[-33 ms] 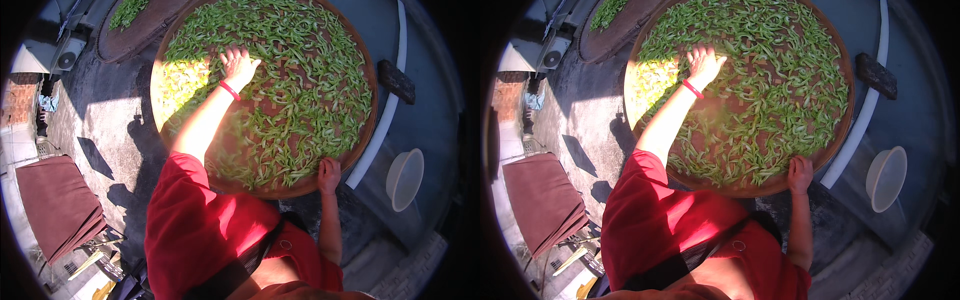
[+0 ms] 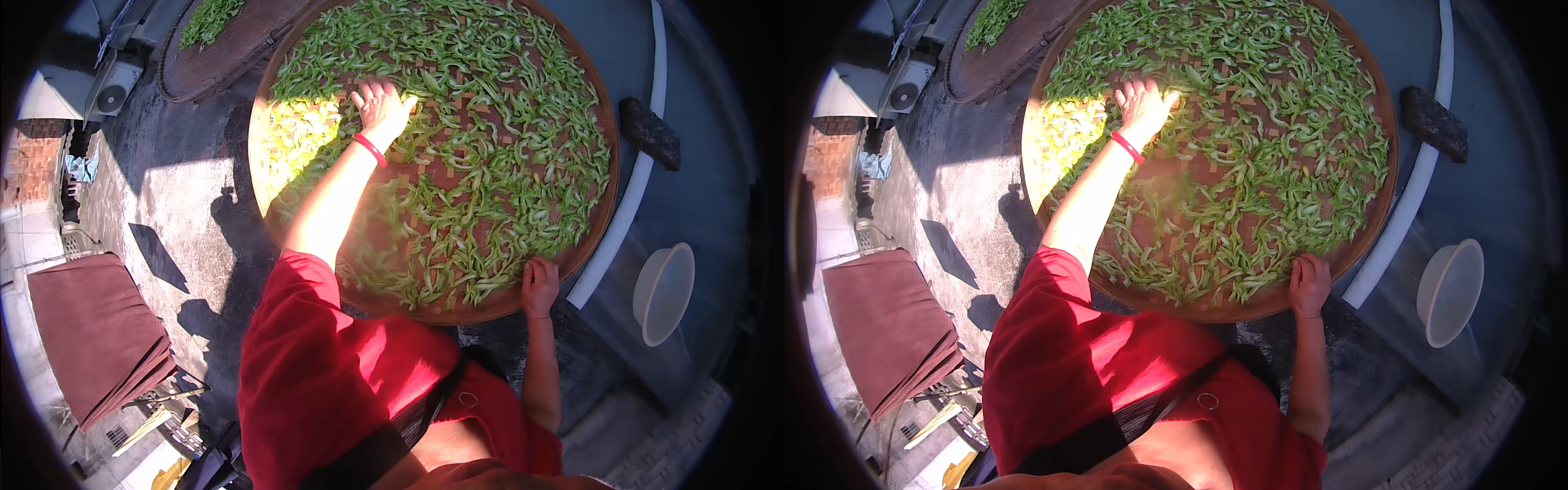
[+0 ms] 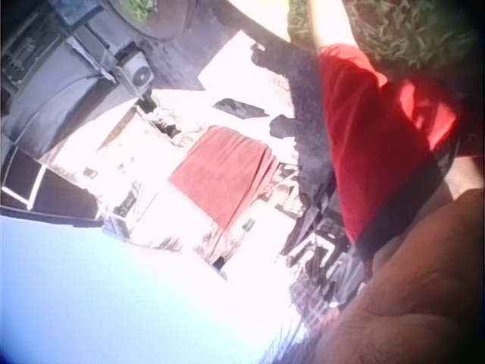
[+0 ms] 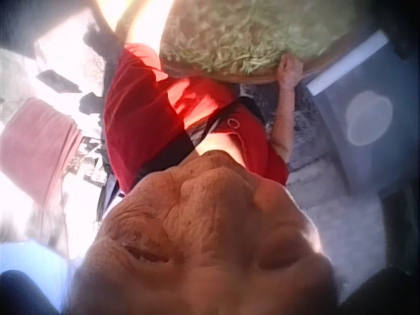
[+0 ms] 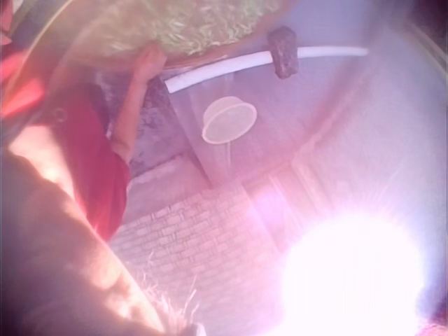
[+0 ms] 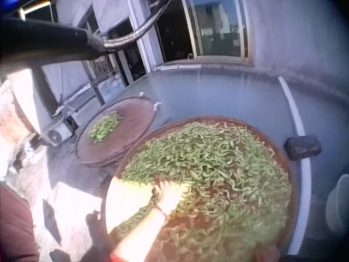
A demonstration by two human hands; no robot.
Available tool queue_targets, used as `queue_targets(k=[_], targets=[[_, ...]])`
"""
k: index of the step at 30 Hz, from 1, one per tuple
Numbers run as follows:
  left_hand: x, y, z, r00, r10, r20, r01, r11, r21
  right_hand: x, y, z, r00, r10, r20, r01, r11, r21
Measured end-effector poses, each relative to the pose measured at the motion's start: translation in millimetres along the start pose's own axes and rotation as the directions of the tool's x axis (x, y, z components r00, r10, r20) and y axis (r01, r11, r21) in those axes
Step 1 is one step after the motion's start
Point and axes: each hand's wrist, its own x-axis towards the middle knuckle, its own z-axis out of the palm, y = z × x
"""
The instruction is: The person carries bamboo sieves outdoors and spreads sliced green vegetables onto them to dry.
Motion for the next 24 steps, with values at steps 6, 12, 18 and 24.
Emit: queue_targets(k=[6,12,18,24], targets=[[-23,-25,-17,0.957,0.185,0.222,-0.163,0.98,-0.114,-2,4,4,1.0,-0.001,0.03,0.001,1.0,-0.007],[-94,-37,-16,0.959,0.279,0.048,-0.261,0.937,-0.234,-6,8,8,0.999,-0.017,0.03,0.018,0.999,-0.051],[-146,-121,-34,0.982,-0.148,0.115,0.165,0.975,-0.151,-6,8,9,0.998,-0.006,0.06,0.011,0.997,-0.081],[-185,-167,-44,0.997,-0.056,0.06,0.06,0.995,-0.081,-3,2,7,0.994,0.021,0.111,-0.008,0.993,-0.115]])
